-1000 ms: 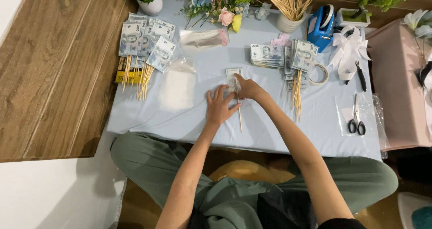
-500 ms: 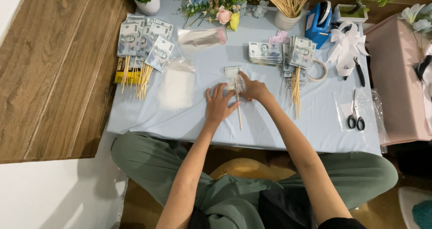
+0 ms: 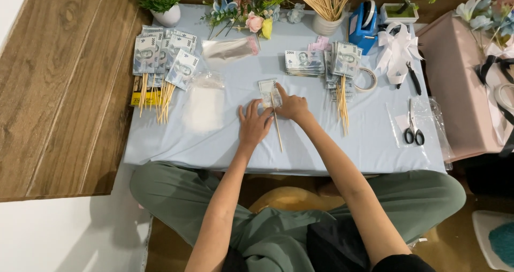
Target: The person places a banknote into a clear plastic sleeve, inserts a wooden skewer, and secures it with tape. This process is repeated multiple times to create several money skewers.
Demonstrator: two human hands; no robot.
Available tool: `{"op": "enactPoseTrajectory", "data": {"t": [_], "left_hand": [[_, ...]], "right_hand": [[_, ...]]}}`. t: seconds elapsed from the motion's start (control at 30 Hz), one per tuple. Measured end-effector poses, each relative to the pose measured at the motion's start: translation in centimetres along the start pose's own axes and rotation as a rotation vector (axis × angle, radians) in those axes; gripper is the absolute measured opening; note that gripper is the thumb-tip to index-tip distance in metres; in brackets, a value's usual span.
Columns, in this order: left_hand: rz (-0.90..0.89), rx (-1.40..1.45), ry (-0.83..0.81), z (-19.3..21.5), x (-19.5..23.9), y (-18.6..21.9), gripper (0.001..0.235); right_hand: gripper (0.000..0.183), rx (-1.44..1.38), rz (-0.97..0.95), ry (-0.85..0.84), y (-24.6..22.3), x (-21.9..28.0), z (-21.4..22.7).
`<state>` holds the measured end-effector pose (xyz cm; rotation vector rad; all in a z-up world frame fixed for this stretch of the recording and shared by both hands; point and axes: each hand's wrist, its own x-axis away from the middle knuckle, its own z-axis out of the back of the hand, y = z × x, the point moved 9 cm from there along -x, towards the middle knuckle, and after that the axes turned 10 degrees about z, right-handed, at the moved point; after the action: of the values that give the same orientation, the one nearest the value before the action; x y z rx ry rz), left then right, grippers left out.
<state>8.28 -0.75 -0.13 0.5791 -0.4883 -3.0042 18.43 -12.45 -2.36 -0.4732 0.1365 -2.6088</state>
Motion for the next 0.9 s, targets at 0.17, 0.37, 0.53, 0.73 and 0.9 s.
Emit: {"op": "enactPoseTrajectory", "data": {"t": [0.17, 0.37, 0.53, 0.73, 0.9], "left_hand": [[0.024, 0.088, -0.029, 1.6, -0.1, 0.4, 0.022], [0.109, 0.118, 0.094, 2.8, -0.3, -0.4, 0.025], [0.197, 0.105, 0.166, 3.3, -0.1, -1.4, 0.029], [0.228, 0.126, 0.159, 3.1, 0.0, -1.7, 0.031], [0.235, 0.138, 0.169, 3.2, 0.1, -1.7, 0.032]], "right_hand": [[0.091, -0.161, 0.121, 0.060, -1.3, 4.3, 2.2], [0.020, -0.375, 0.150, 0.502, 0.7, 8.7, -0.3], [0.040, -0.189, 0.106, 0.547, -3.3, 12.8, -1.0], [0.026, 0.006, 0.042, 0.405, -3.4, 11.0, -3.7], [0.020, 0.204, 0.006, 0.391, -3.5, 9.8, -4.4]]}}
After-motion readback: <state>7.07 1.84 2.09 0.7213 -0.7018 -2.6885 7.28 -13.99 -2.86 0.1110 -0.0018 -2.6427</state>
